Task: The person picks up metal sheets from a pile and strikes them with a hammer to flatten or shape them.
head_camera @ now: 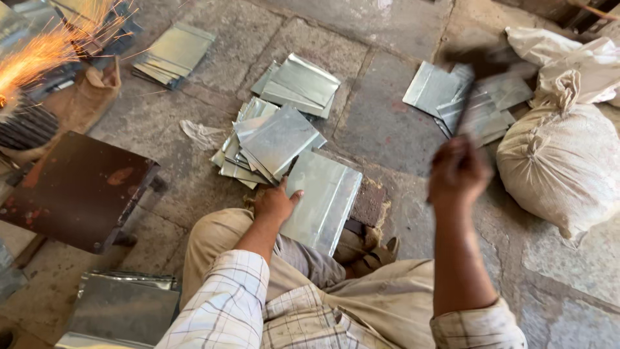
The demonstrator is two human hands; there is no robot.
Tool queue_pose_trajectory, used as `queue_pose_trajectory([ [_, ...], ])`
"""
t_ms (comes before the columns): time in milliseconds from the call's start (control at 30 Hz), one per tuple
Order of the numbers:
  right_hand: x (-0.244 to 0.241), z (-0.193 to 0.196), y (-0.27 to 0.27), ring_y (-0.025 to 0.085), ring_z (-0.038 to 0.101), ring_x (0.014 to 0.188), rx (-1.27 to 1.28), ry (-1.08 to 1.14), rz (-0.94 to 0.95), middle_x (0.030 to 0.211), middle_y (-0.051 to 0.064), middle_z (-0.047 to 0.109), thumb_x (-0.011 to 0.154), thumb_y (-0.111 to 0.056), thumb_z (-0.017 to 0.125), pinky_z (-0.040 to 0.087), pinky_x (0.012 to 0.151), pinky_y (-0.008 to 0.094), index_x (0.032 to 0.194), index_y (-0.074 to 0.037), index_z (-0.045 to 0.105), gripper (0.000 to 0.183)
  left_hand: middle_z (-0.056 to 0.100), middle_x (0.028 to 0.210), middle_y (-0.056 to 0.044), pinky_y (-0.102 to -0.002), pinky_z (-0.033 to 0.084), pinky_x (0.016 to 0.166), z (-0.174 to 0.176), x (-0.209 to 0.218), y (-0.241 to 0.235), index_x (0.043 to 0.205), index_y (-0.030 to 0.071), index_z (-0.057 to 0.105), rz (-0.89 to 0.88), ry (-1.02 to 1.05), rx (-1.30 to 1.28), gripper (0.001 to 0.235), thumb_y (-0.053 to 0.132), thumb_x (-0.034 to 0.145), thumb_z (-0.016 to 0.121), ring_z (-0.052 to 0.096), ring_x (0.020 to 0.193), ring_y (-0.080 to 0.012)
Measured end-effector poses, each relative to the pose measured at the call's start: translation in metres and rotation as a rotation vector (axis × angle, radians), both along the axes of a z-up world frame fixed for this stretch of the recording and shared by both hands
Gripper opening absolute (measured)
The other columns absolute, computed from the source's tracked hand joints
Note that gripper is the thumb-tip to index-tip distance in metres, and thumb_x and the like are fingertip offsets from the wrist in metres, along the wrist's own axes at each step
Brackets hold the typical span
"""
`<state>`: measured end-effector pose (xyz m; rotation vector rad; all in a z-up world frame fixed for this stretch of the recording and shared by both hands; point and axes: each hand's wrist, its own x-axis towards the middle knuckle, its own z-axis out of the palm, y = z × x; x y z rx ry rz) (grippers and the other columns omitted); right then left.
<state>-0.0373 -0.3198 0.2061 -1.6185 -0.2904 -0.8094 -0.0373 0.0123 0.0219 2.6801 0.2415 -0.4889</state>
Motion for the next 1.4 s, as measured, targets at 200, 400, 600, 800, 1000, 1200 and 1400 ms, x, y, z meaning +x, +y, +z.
queue_pose_trajectory([
  [200, -0.021, -0.044, 0.015, 0.007, 0.048, 0.044, -0.009, -0.356, -0.279, 0.063, 0.005, 0.057, 0.112, -0.039, 0.042, 0.039, 0.045, 0.028, 0.112, -0.005, 0.055, 0.036, 0.065, 0.132, -0.020, -0.054, 0.049, 0.101, 0.005, 0.002, -0.001, 0.160, 0.030, 0.033, 0.009, 0.057, -0.015, 0.086, 0.077, 0.090, 0.049, 0.063, 0.122, -0.0396],
  [400, -0.055, -0.139, 0.053, 0.015, 0.059, 0.058, -0.589, 0.738, -0.246, 0.073, 0.010, 0.068, 0.100, -0.020, 0.064, 0.049, 0.055, 0.031, 0.121, -0.009, 0.069, 0.025, 0.069, 0.127, -0.024, -0.050, 0.050, 0.104, 0.004, 0.002, -0.001, 0.163, 0.030, 0.035, -0.005, 0.036, -0.014, 0.085, 0.077, 0.093, 0.046, 0.066, 0.119, -0.0396],
  [600, -0.036, -0.062, 0.038, 0.007, 0.053, 0.058, -0.453, 0.472, -0.261, 0.072, 0.004, 0.064, 0.104, -0.026, 0.069, 0.042, 0.050, 0.026, 0.136, -0.002, 0.067, 0.040, 0.064, 0.133, -0.022, -0.053, 0.048, 0.102, -0.005, -0.001, 0.001, 0.159, 0.030, 0.036, 0.000, 0.014, -0.017, 0.084, 0.077, 0.090, 0.048, 0.062, 0.122, -0.0407],
  [800, -0.025, -0.057, 0.029, 0.001, 0.053, 0.058, -0.075, -0.026, -0.071, 0.072, -0.004, 0.058, 0.113, -0.019, 0.053, 0.042, 0.049, 0.019, 0.116, -0.001, 0.063, 0.021, 0.067, 0.130, -0.020, -0.053, 0.047, 0.105, -0.001, 0.002, 0.002, 0.160, 0.029, 0.035, -0.013, 0.033, -0.011, 0.085, 0.077, 0.091, 0.046, 0.064, 0.121, -0.0393],
  [1000, -0.035, -0.158, 0.045, 0.010, 0.059, 0.061, -0.483, 0.405, -0.246, 0.076, 0.006, 0.068, 0.104, -0.019, 0.062, 0.050, 0.054, 0.030, 0.107, -0.007, 0.072, 0.016, 0.066, 0.128, -0.021, -0.052, 0.051, 0.098, 0.000, -0.001, 0.000, 0.159, 0.030, 0.036, 0.012, 0.039, -0.030, 0.084, 0.077, 0.091, 0.048, 0.064, 0.118, -0.0402],
  [1200, -0.052, -0.171, 0.036, 0.019, 0.056, 0.056, -0.438, 0.793, -0.292, 0.069, 0.018, 0.065, 0.098, -0.027, 0.069, 0.047, 0.053, 0.035, 0.132, -0.009, 0.069, 0.039, 0.067, 0.127, -0.021, -0.051, 0.053, 0.097, -0.002, -0.005, 0.000, 0.159, 0.030, 0.037, 0.045, 0.073, -0.078, 0.081, 0.073, 0.091, 0.049, 0.065, 0.117, -0.0397],
  [1400, -0.045, -0.156, 0.049, 0.013, 0.066, 0.064, -0.471, 0.729, -0.154, 0.081, 0.012, 0.073, 0.102, -0.027, 0.063, 0.053, 0.059, 0.032, 0.132, -0.006, 0.066, 0.036, 0.066, 0.129, -0.022, -0.051, 0.053, 0.098, -0.001, -0.003, -0.001, 0.158, 0.027, 0.039, 0.058, 0.044, -0.098, 0.083, 0.073, 0.090, 0.052, 0.065, 0.119, -0.0402],
])
